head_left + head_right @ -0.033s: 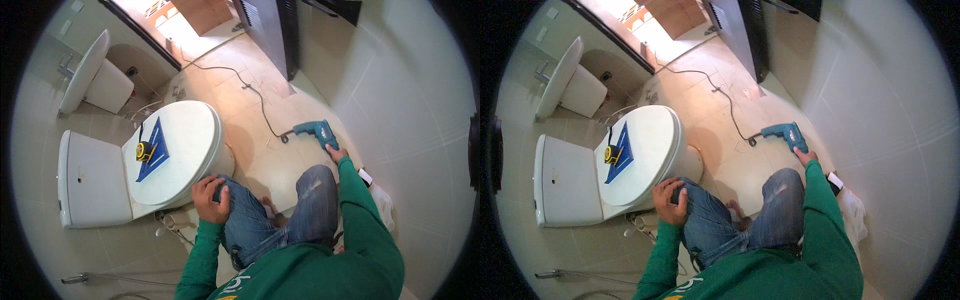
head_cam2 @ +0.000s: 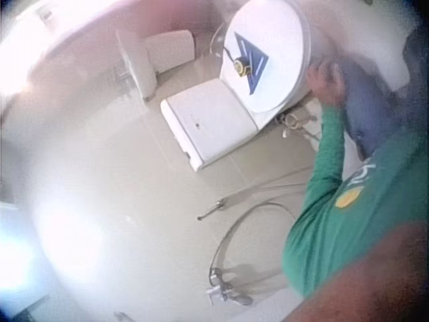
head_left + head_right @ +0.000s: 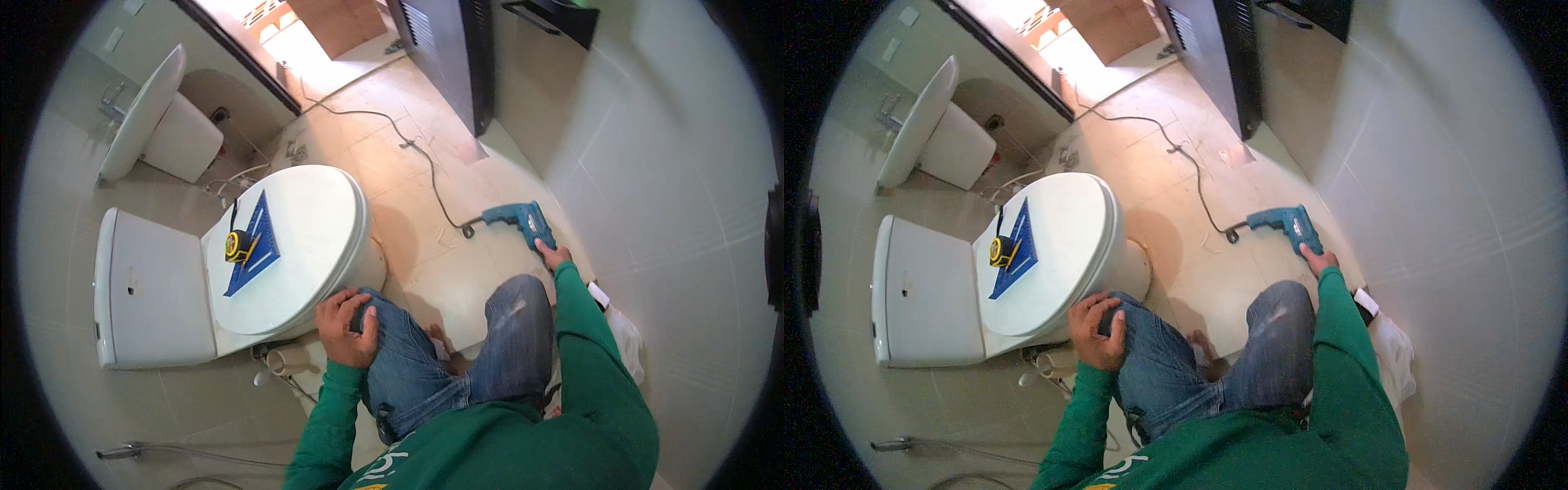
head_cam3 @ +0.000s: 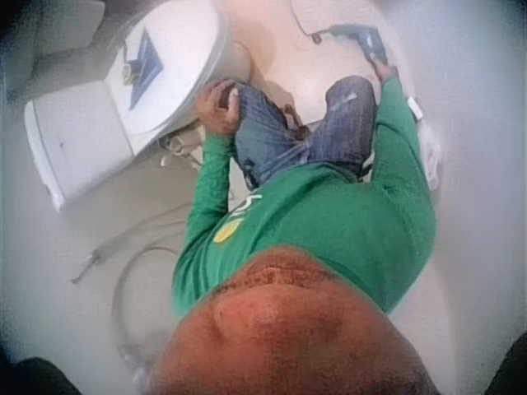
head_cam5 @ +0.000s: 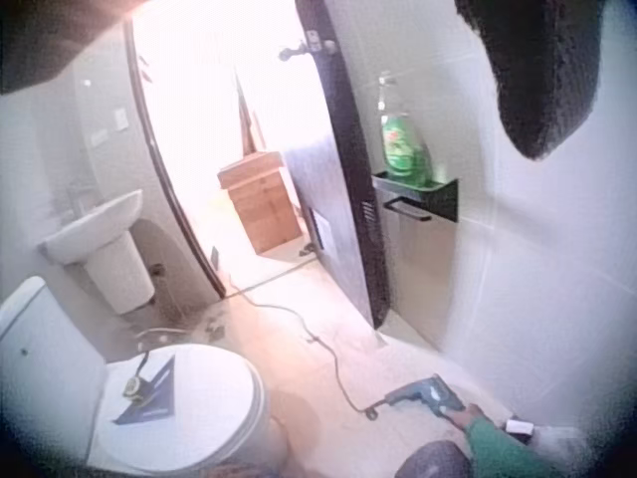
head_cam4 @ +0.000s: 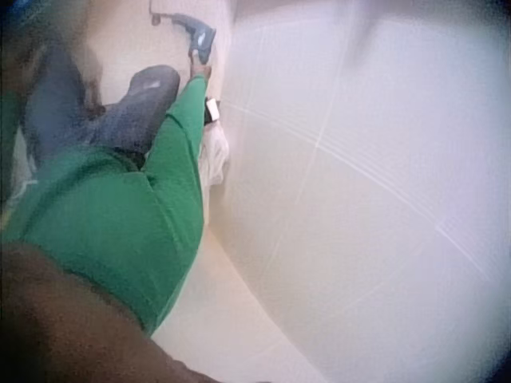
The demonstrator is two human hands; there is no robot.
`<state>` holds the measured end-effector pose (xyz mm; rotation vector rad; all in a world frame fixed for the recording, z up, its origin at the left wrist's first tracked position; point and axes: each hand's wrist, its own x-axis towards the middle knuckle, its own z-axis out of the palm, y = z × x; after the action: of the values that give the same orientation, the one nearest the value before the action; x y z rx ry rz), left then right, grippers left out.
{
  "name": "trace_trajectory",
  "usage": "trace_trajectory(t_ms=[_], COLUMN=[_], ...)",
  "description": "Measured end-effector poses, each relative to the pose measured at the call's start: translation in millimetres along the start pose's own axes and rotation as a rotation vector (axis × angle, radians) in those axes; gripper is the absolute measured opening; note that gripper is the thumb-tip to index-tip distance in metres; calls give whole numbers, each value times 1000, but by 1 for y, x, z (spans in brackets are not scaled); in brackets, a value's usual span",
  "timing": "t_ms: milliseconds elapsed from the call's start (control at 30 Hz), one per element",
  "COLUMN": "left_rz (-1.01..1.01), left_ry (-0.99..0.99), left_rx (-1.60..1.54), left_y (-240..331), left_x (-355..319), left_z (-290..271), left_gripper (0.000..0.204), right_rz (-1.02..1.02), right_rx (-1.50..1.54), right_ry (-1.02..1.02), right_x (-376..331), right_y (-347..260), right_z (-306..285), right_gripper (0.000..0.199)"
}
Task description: The person sits on the bathroom floor and uses a power drill to work on a toilet seat. They adjust the drill bit and handle the drill with both hands while a second person stands nearby.
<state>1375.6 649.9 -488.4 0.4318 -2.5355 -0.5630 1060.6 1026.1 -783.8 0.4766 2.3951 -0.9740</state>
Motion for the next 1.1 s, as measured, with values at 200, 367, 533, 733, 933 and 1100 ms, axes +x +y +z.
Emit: trace_trajectory(t_ms=[200, 367, 533, 733, 933, 1100], left_rz=[6, 28, 63, 59, 81, 211], left_ry=[-13, -23, -40, -35, 2, 13], left_rx=[-35, -107, -118, -197, -87, -127], left_y=[-8, -8, -3, -4, -9, 0], left_x=[4, 16, 22, 23, 17, 25], left_z=[1, 4, 13, 35, 32, 28], left_gripper=[20, 20, 18, 19, 17, 21], right_rz=[56, 91, 75, 15, -217, -520], right_rx=[-127, -165, -97, -169, -172, -247], right_ry=[-5, -136, -137, -80, -23, 101], right_x=[25, 15, 1, 13, -21, -67], right_y=[-17, -36, -57, -52, -89, -135], right_z=[12, 3, -4, -13, -20, -64], right_gripper=[140, 141, 139, 129, 115, 102])
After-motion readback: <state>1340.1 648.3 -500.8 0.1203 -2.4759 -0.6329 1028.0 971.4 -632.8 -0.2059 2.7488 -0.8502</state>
